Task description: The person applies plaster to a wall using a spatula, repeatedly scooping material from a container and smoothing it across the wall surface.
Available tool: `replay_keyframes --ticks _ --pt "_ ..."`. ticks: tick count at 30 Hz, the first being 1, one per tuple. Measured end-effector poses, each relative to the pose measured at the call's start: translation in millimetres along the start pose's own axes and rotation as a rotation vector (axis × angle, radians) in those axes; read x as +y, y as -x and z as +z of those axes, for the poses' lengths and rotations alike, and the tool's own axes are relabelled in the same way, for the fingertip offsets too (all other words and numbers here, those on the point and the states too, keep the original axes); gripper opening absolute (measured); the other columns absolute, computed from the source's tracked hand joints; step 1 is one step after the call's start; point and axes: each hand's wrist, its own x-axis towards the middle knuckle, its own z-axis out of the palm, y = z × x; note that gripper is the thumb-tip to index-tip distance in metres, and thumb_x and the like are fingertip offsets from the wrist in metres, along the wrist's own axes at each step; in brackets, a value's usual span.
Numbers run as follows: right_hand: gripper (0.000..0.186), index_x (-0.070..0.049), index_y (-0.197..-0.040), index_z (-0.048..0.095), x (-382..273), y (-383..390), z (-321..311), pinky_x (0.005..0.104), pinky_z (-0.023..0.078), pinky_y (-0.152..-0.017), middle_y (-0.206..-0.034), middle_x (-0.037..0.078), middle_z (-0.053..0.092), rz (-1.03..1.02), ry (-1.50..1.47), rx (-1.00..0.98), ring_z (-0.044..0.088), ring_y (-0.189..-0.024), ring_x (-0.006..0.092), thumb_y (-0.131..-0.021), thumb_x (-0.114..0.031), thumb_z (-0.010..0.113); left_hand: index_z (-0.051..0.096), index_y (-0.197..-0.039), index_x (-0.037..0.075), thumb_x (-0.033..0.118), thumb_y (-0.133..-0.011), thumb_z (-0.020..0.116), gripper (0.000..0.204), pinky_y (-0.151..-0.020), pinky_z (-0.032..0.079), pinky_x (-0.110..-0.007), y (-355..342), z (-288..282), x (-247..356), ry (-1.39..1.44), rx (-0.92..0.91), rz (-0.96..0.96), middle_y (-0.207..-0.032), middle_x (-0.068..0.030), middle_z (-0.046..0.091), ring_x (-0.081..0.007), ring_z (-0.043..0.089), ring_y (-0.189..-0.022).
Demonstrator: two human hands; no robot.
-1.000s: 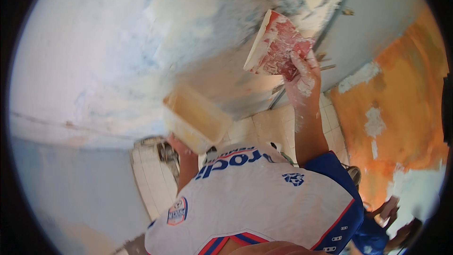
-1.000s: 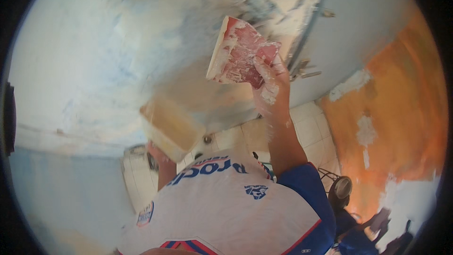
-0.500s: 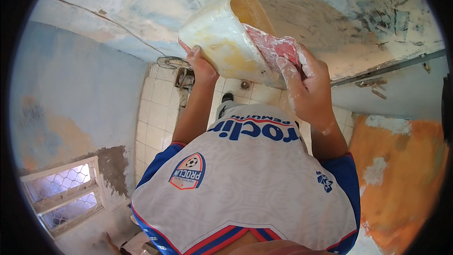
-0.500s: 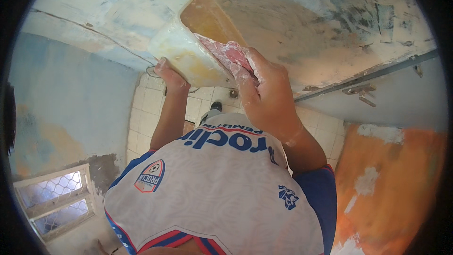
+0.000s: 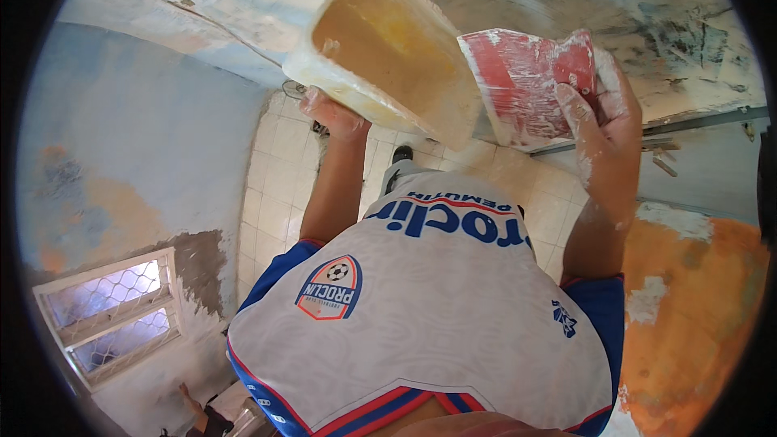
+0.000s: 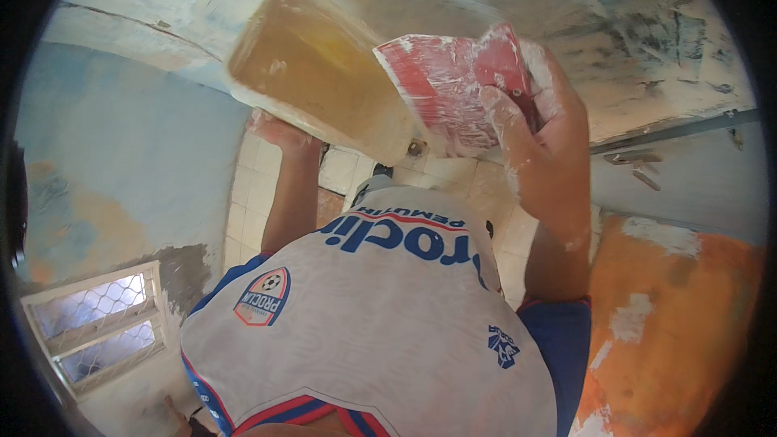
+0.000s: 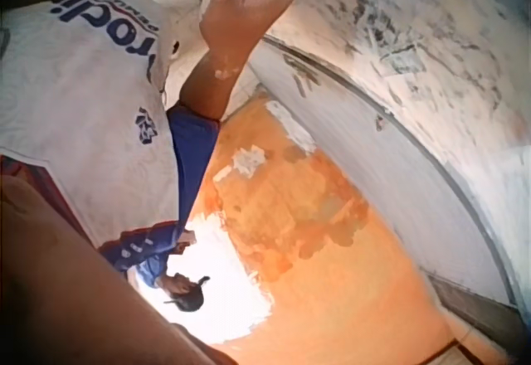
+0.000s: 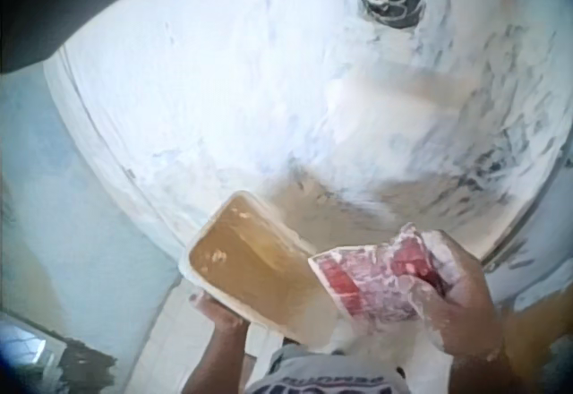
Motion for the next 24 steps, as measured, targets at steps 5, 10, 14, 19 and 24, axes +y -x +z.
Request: replay_keyframes --ticks 5,10,14,19,24 --pt "0.043 0.006 -0.132 0.058 -14.9 -20.1 -2.0 0.0246 0.049 -0.086 -0.111 0.008 0.068 0.055 0.159 -0.260 0.060 -0.095 0.0094 -0.090 0.002 0.060 0.046 -0.145 0.009 0.061 -0.096 0.046 0.071 -0.107 0.046 -0.042 -10.9 5.5 17.2 -0.082 -0.121 0.120 -0.144 -0.0102 0.053 -0.0236 0.053 -0.131" --pt "0.044 0.005 -0.131 0.061 -13.1 -39.4 5.9 0.0254 0.050 -0.078 -0.104 0.008 0.069 0.122 0.309 -0.490 0.061 -0.087 0.0097 -0.088 -0.001 0.060 0.050 -0.141 0.004 0.064 -0.095 0.046 0.075 -0.098 0.053 -0.038 -18.7 7.5 30.0 -0.254 -0.098 0.192 -0.135 -0.0119 0.060 -0.0236 0.061 -0.119" --pt "0.043 0.004 -0.130 0.062 8.3 -59.3 9.2 0.0252 0.050 -0.076 -0.103 0.008 0.070 0.167 0.204 -0.614 0.061 -0.084 0.0094 -0.088 -0.002 0.060 0.052 -0.138 0.003 0.065 -0.091 0.050 0.078 -0.091 0.056 -0.038 -18.9 3.8 36.4 0.129 -0.143 -0.092 -0.123 -0.0123 0.066 -0.0245 0.066 -0.108" --pt "0.044 0.004 -0.132 0.061 22.5 -72.7 10.8 0.0252 0.053 -0.079 -0.108 0.008 0.071 0.239 0.003 -0.644 0.066 -0.089 0.0106 -0.089 -0.002 0.062 0.053 -0.136 0.003 0.057 -0.080 0.058 0.078 -0.089 0.058 -0.045 -5.6 -14.0 30.8 -0.087 0.150 -0.064 -0.120 -0.0157 0.067 -0.0312 0.068 -0.104" --pt "0.046 0.006 -0.133 0.059 25.9 -78.6 7.0 0.0258 0.054 -0.084 -0.111 0.010 0.072 0.290 -0.071 -0.648 0.069 -0.094 0.0122 -0.089 -0.004 0.063 0.051 -0.138 0.002 0.049 -0.076 0.062 0.078 -0.091 0.057 -0.048 -6.8 -3.8 28.0 -0.099 0.175 -0.114 -0.125 -0.0182 0.065 -0.0351 0.067 -0.107"
